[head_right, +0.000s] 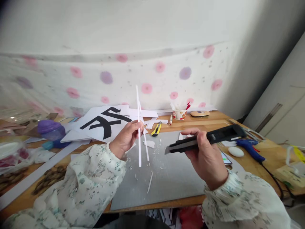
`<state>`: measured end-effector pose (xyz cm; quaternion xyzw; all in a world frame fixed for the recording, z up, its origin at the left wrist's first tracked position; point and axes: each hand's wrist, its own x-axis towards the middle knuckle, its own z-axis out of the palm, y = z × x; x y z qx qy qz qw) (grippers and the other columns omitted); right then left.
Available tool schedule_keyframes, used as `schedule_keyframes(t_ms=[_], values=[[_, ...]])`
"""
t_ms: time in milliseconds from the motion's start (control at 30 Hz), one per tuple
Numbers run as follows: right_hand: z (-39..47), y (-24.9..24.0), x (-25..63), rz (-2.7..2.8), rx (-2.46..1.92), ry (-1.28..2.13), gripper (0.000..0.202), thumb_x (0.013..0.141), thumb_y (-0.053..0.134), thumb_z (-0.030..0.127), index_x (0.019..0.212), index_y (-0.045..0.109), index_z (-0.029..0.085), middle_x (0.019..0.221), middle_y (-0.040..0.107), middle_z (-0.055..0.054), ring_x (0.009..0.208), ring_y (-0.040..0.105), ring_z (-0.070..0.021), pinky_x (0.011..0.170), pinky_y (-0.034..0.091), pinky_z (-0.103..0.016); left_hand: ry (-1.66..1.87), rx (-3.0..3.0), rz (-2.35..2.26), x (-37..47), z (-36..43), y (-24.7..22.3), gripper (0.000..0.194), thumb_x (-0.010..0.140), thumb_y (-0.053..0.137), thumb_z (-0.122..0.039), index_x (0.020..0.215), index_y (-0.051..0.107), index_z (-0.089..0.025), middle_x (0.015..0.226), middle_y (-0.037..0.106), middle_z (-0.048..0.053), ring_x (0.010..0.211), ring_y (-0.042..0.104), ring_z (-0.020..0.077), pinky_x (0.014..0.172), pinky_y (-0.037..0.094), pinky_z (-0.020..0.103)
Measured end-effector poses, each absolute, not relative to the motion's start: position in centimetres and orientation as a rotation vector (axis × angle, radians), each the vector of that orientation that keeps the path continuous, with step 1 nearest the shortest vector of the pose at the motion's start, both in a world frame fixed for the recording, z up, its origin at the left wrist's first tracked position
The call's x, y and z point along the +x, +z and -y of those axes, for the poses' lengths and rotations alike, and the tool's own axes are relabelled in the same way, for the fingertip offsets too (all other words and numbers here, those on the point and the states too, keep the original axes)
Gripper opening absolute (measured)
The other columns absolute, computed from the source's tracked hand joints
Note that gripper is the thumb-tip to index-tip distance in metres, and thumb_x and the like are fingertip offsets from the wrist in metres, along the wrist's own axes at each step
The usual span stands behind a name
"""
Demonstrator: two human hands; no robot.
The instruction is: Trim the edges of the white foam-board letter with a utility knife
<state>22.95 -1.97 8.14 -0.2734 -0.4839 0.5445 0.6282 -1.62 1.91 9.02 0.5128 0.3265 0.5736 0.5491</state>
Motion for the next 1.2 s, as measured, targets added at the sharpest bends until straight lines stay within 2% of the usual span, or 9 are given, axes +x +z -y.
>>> schedule_keyframes(t_ms=[100, 233, 333, 433, 500, 567, 800, 967, 1200], values=[[2.3, 10.6, 22.2, 1.251, -0.366, 1.284, 0.033, 0.074, 0.073, 0.052, 0.094, 0.069, 0.027, 0.056, 0.059, 0.004, 0.050, 0.053, -0.0110, 0.057, 0.053, -0.027, 1.394, 1.284, -0.823, -1.4, -1.9, 10.9, 0.032, 0.072, 0.071, -0.039, 0.059, 0.052, -0.016, 0.054, 0.041, -0.005, 0.046, 0.032, 0.0051, 0.044, 0.019, 0.022], [2.4, 11.2, 20.8, 1.328, -0.188, 1.453, 0.022, 0.079, 0.075, 0.034, 0.100, 0.069, 0.032, 0.054, 0.059, 0.007, 0.043, 0.050, -0.0073, 0.054, 0.054, -0.025, 1.389, 1.276, -0.827, -1.0, -1.5, 11.7, 0.030, 0.070, 0.069, -0.041, 0.062, 0.054, -0.016, 0.059, 0.043, -0.004, 0.048, 0.032, 0.0052, 0.044, 0.018, 0.021], [2.4, 9.9, 20.4, 1.341, -0.136, 1.557, 0.027, 0.077, 0.076, 0.024, 0.102, 0.068, 0.033, 0.071, 0.067, 0.002, 0.058, 0.061, -0.0116, 0.053, 0.052, -0.023, 1.343, 1.269, -0.755, -1.2, -1.4, 11.6, 0.029, 0.067, 0.070, -0.041, 0.066, 0.058, -0.015, 0.059, 0.044, -0.004, 0.049, 0.033, 0.0055, 0.044, 0.019, 0.021], [2.6, 8.8, 20.2, 1.343, -0.129, 1.645, 0.034, 0.072, 0.079, 0.034, 0.104, 0.068, 0.030, 0.078, 0.065, -0.001, 0.063, 0.060, -0.0133, 0.051, 0.050, -0.023, 1.384, 1.246, -0.711, -1.6, -1.7, 11.3, 0.031, 0.065, 0.072, -0.043, 0.066, 0.058, -0.015, 0.060, 0.044, -0.005, 0.048, 0.032, 0.0048, 0.044, 0.019, 0.020], [2.6, 8.6, 20.0, 1.286, -0.141, 1.623, 0.034, 0.068, 0.079, 0.046, 0.094, 0.070, 0.026, 0.074, 0.060, 0.001, 0.057, 0.055, -0.0112, 0.048, 0.045, -0.022, 1.399, 1.243, -0.704, -1.9, -1.9, 11.2, 0.030, 0.065, 0.072, -0.043, 0.067, 0.058, -0.016, 0.061, 0.044, -0.005, 0.048, 0.032, 0.0048, 0.044, 0.018, 0.020], [2.5, 8.6, 19.6, 1.212, -0.204, 1.562, 0.032, 0.069, 0.077, 0.050, 0.084, 0.071, 0.023, 0.069, 0.059, 0.002, 0.049, 0.051, -0.0085, 0.046, 0.039, -0.021, 1.399, 1.278, -0.720, -1.9, -1.9, 11.1, 0.031, 0.067, 0.071, -0.044, 0.066, 0.057, -0.017, 0.060, 0.044, -0.004, 0.048, 0.033, 0.0058, 0.044, 0.019, 0.021], [2.5, 8.4, 18.3, 1.171, -0.351, 1.551, 0.023, 0.066, 0.076, 0.038, 0.080, 0.070, 0.021, 0.055, 0.060, 0.002, 0.044, 0.048, -0.0090, 0.045, 0.033, -0.021, 1.479, 1.425, -0.872, -0.3, -0.4, 11.4, 0.055, 0.080, 0.054, -0.066, 0.052, 0.044, -0.020, 0.051, 0.034, -0.004, 0.048, 0.029, 0.0095, 0.048, 0.024, 0.026], [2.8, 8.3, 17.5, 1.123, -0.345, 1.584, 0.022, 0.065, 0.075, 0.037, 0.077, 0.070, 0.020, 0.054, 0.060, 0.002, 0.044, 0.051, -0.0099, 0.046, 0.036, -0.021, 1.468, 1.387, -0.801, 0.4, 0.1, 11.2, 0.054, 0.080, 0.054, -0.066, 0.054, 0.045, -0.020, 0.053, 0.034, -0.005, 0.048, 0.027, 0.0093, 0.050, 0.028, 0.025], [3.0, 8.2, 17.0, 1.072, -0.300, 1.600, 0.021, 0.068, 0.073, 0.037, 0.078, 0.068, 0.019, 0.052, 0.059, 0.003, 0.045, 0.051, -0.0093, 0.047, 0.038, -0.020, 1.483, 1.461, -0.880, 0.5, -0.6, 10.3, 0.055, 0.080, 0.053, -0.067, 0.055, 0.041, -0.020, 0.054, 0.032, -0.005, 0.048, 0.028, 0.0092, 0.049, 0.023, 0.026]])
